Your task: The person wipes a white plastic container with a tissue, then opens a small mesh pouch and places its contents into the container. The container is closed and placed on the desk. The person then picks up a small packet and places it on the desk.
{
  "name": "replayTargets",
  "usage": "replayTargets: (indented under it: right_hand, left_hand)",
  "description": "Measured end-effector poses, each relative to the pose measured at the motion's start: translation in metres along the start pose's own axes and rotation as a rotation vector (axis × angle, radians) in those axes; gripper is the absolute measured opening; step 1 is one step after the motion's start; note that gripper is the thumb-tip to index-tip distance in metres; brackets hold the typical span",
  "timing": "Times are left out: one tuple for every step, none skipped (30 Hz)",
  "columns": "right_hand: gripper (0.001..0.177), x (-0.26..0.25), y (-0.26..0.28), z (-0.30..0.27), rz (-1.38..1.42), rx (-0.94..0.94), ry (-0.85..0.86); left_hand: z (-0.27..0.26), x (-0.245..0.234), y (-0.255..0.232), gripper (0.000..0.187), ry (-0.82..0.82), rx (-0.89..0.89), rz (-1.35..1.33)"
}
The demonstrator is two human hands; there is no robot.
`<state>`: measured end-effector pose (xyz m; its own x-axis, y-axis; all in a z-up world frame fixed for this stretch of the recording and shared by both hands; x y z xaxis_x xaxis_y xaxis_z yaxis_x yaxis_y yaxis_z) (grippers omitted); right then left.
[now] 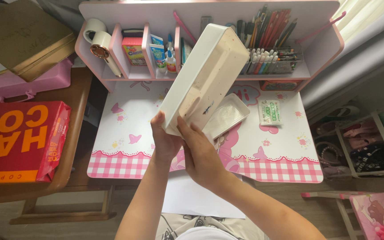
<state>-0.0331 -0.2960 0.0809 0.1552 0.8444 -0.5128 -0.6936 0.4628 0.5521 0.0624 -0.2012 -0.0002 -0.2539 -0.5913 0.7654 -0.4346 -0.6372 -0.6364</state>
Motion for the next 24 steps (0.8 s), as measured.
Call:
replayTargets:
  right_hand:
    - [0.062,0.002,0.002,0.001,0.099,0.064,-0.026]
    - [0.062,0.003,0.004,0.001,0.197,0.13,-0.053]
    - [0.061,0.005,0.006,0.001,0.295,0.196,-0.08]
    - [0.06,0.006,0.007,0.002,0.411,0.234,-0.117]
    - [0.058,0.007,0.009,0.003,0.527,0.271,-0.154]
    - [0.057,0.009,0.01,0.005,0.642,0.306,-0.194]
    - [0.055,0.01,0.01,0.008,0.635,0.322,-0.185]
    - [0.053,0.011,0.01,0.01,0.627,0.34,-0.176]
    - [0.051,0.01,0.009,0.012,0.62,0.358,-0.167]
    - [0.052,0.01,0.008,0.013,0.576,0.366,-0.132]
    - [0.053,0.009,0.007,0.015,0.533,0.373,-0.096]
    - [0.054,0.009,0.006,0.016,0.49,0.379,-0.06]
    - [0.052,0.009,0.004,0.017,0.457,0.356,-0.031]
    - [0.05,0.009,0.002,0.017,0.422,0.335,-0.001]
    - [0.048,0.01,-0.001,0.016,0.387,0.313,0.029]
    - [0.048,0.007,0.0,0.017,0.281,0.164,0.017]
    - [0.049,0.004,0.0,0.017,0.176,0.014,0.007]
    - [0.051,0.003,0.002,0.015,0.075,-0.136,0.0]
    - [0.052,0.004,-0.003,0.012,0.052,-0.13,0.032]
    - [0.053,0.004,-0.008,0.008,0.029,-0.125,0.066]
    - [0.054,0.004,-0.013,0.004,0.006,-0.119,0.099]
    - [0.055,0.005,-0.018,0.001,-0.049,-0.147,0.134]
    - [0.057,0.006,-0.022,-0.002,-0.104,-0.174,0.17]
    - [0.058,0.008,-0.028,-0.005,-0.16,-0.203,0.204]
  left_hand:
    - [0.001,-0.006,0.006,0.087,-0.019,-0.02,-0.02]
    - [0.002,-0.013,0.013,0.087,-0.038,-0.042,-0.039]
    - [0.003,-0.018,0.019,0.088,-0.057,-0.064,-0.059]
    - [0.004,-0.023,0.023,0.087,-0.083,-0.049,-0.052]
    - [0.006,-0.025,0.026,0.087,-0.109,-0.034,-0.045]
    - [0.007,-0.025,0.026,0.087,-0.133,-0.018,-0.036]
    - [0.005,-0.021,0.026,0.089,-0.16,-0.052,-0.008]
    - [0.0,-0.016,0.027,0.091,-0.188,-0.088,0.019]
    - [-0.005,-0.009,0.026,0.094,-0.216,-0.123,0.047]
    - [-0.005,-0.001,0.022,0.094,-0.191,-0.124,0.05]
    - [-0.007,0.006,0.017,0.094,-0.166,-0.126,0.053]
    - [-0.008,0.012,0.012,0.094,-0.142,-0.126,0.056]
    - [-0.009,0.015,0.007,0.095,-0.14,-0.135,0.079]
    - [-0.011,0.016,0.004,0.095,-0.137,-0.146,0.1]
    - [-0.012,0.015,0.002,0.096,-0.134,-0.157,0.121]
    - [-0.01,0.014,0.001,0.094,-0.11,-0.142,0.106]
    - [-0.008,0.012,-0.001,0.092,-0.086,-0.127,0.09]
    - [-0.007,0.007,-0.002,0.091,-0.065,-0.112,0.076]
    - [-0.006,0.002,-0.005,0.088,-0.079,-0.082,0.104]
    - [-0.005,-0.003,-0.008,0.085,-0.093,-0.053,0.133]
    - [-0.005,-0.007,-0.011,0.083,-0.108,-0.023,0.161]
    - [-0.005,-0.009,-0.014,0.08,-0.09,-0.029,0.168]
    - [-0.005,-0.01,-0.018,0.077,-0.073,-0.034,0.174]
    - [-0.006,-0.01,-0.021,0.074,-0.053,-0.039,0.182]
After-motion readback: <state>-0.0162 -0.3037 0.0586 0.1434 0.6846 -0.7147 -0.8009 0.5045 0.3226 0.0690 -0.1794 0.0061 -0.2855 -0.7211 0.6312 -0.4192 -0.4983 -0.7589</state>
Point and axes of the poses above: each hand's wrist, its own z-axis towards the middle knuckle, its own x-axis out of the palm, y = z × x, the point moved 4 cm from there along z, towards the middle knuckle, and after that the axes turned 14 degrees about -x, right-handed, at the moved point
